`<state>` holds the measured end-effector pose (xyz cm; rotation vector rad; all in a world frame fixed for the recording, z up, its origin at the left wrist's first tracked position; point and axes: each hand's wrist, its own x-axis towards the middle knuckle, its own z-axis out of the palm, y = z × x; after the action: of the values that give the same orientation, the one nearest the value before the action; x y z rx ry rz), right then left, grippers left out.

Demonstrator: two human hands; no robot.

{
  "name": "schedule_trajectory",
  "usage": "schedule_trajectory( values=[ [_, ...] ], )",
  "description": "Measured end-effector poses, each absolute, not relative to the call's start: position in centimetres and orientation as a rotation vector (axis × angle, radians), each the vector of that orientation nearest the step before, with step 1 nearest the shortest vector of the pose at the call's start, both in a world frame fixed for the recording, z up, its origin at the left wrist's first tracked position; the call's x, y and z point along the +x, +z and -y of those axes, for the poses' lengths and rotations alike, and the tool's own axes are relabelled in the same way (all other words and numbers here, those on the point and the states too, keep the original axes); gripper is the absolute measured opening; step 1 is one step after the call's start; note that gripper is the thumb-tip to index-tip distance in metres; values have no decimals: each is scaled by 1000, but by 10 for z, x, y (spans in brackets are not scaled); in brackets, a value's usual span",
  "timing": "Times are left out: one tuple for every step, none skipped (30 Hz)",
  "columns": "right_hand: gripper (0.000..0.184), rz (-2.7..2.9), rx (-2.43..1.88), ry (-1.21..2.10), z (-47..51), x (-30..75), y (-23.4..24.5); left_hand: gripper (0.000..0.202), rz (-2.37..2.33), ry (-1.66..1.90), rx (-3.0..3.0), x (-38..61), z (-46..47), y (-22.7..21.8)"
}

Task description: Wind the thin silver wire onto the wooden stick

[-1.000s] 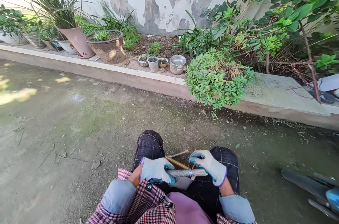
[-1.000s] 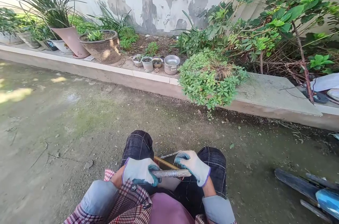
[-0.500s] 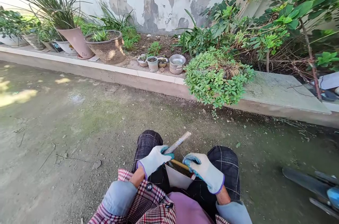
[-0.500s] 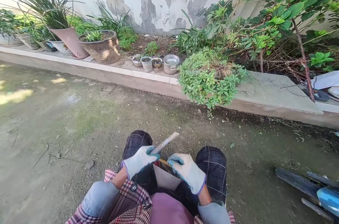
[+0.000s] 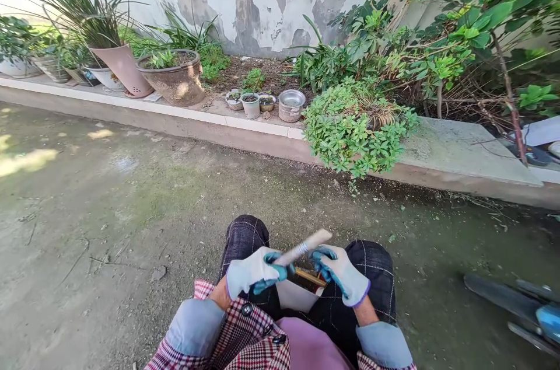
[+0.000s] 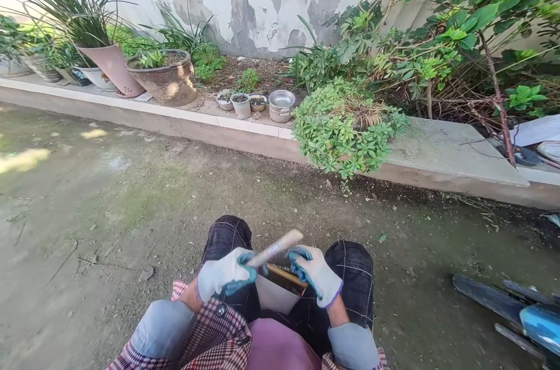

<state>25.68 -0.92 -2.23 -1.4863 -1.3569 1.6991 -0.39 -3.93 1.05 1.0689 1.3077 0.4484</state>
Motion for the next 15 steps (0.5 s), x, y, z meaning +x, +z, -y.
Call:
schedule_trajectory(
  values=[
    [29, 1345, -1495, 1712, 14, 252, -24, 39, -1267, 462, 1030, -5, 35, 11],
    [29, 1363, -1495, 1722, 18, 247, -23, 41, -1260, 501, 983, -6, 32, 9],
    [28, 1410, -1492, 1727, 22, 243, -21, 42, -1278, 549, 947, -6, 29, 7],
    [26, 1490, -1481, 1718, 25, 239, -17, 40, -1319, 596, 939, -6, 27, 3],
    [23, 1600, -1453, 1697, 27, 237, -12, 38, -1376, 630, 966, -5, 25, 0],
    [21, 1715, -1411, 1671, 27, 235, -5, 34, -1431, 643, 1024, -4, 25, -4],
    [19, 1822, -1358, 1637, 27, 235, 2, 30, -1471, 626, 1106, -2, 25, -7],
    [19, 1917, -1305, 1592, 25, 237, 10, 25, -1491, 573, 1205, 1, 26, -9],
    [20, 1985, -1267, 1547, 21, 240, 17, 22, -1489, 490, 1313, 3, 27, -8],
    [20, 2037, -1265, 1464, 16, 244, 24, 19, -1462, 395, 1416, 5, 29, -7],
    [20, 2084, -1292, 1369, 9, 250, 30, 18, -1409, 287, 1500, 6, 32, -3],
    [18, 2100, -1340, 1304, 1, 256, 34, 17, -1337, 215, 1547, 7, 34, 2],
    [18, 2098, -1365, 1297, -7, 261, 36, 20, -1257, 203, 1527, 7, 35, 8],
    [18, 2050, -1367, 1318, -16, 266, 36, 24, -1220, 233, 1476, 6, 35, 14],
    [20, 1959, -1378, 1353, -24, 270, 33, 27, -1201, 265, 1415, 4, 35, 19]
  ],
)
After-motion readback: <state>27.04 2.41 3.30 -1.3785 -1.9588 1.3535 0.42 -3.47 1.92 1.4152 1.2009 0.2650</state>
